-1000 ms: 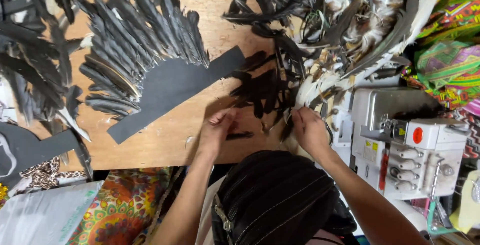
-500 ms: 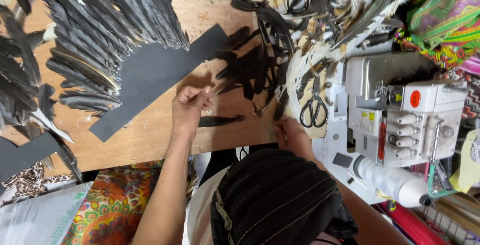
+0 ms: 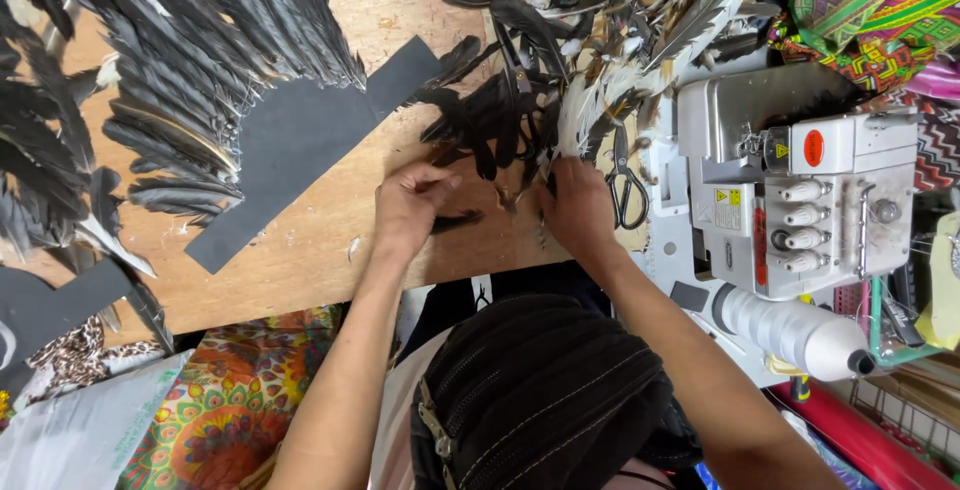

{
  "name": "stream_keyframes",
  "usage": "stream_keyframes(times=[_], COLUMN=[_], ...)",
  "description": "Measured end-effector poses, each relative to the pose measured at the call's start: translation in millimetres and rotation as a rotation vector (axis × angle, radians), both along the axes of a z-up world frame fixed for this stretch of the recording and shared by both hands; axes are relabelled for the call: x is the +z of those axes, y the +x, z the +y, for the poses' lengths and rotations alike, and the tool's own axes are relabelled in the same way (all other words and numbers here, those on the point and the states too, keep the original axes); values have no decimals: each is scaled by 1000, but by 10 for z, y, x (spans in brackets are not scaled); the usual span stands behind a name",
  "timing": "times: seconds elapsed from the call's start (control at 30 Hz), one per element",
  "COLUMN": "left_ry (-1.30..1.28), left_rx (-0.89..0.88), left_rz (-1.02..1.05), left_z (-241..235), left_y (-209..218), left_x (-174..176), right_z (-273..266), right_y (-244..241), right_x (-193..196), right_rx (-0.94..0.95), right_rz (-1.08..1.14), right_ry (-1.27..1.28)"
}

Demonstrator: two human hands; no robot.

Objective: Gluing feathers onto a black cutout base using a hot glue gun to create a decorative item.

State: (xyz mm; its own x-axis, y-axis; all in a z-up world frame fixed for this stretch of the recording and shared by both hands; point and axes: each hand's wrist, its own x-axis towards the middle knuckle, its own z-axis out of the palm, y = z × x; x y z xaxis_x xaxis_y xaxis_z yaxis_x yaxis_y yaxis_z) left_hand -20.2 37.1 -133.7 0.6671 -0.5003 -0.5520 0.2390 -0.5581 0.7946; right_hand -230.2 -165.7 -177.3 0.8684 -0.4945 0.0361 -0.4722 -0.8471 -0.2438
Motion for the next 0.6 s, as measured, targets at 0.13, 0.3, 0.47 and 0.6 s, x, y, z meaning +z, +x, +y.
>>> stream_keyframes(times=[0.13, 0.3, 0.47, 0.6], left_ry=[35, 57, -34, -20], left_rx=[59, -79, -57, -30], left_rz=[-47, -296, -362, -408], left_z=[51, -92, -374, -372], left_y=[-137, -415, -505, -573], left_x=[-401, 63, 607, 492], right_z=[-130, -222, -364, -408], right_y=[122, 199, 122, 123], right_x=[110, 807, 723, 607], right_rx=[-25, -632, -647, -567], right_rz=[-55, -247, -425, -300], right_ry=[159, 1140, 1594, 1666])
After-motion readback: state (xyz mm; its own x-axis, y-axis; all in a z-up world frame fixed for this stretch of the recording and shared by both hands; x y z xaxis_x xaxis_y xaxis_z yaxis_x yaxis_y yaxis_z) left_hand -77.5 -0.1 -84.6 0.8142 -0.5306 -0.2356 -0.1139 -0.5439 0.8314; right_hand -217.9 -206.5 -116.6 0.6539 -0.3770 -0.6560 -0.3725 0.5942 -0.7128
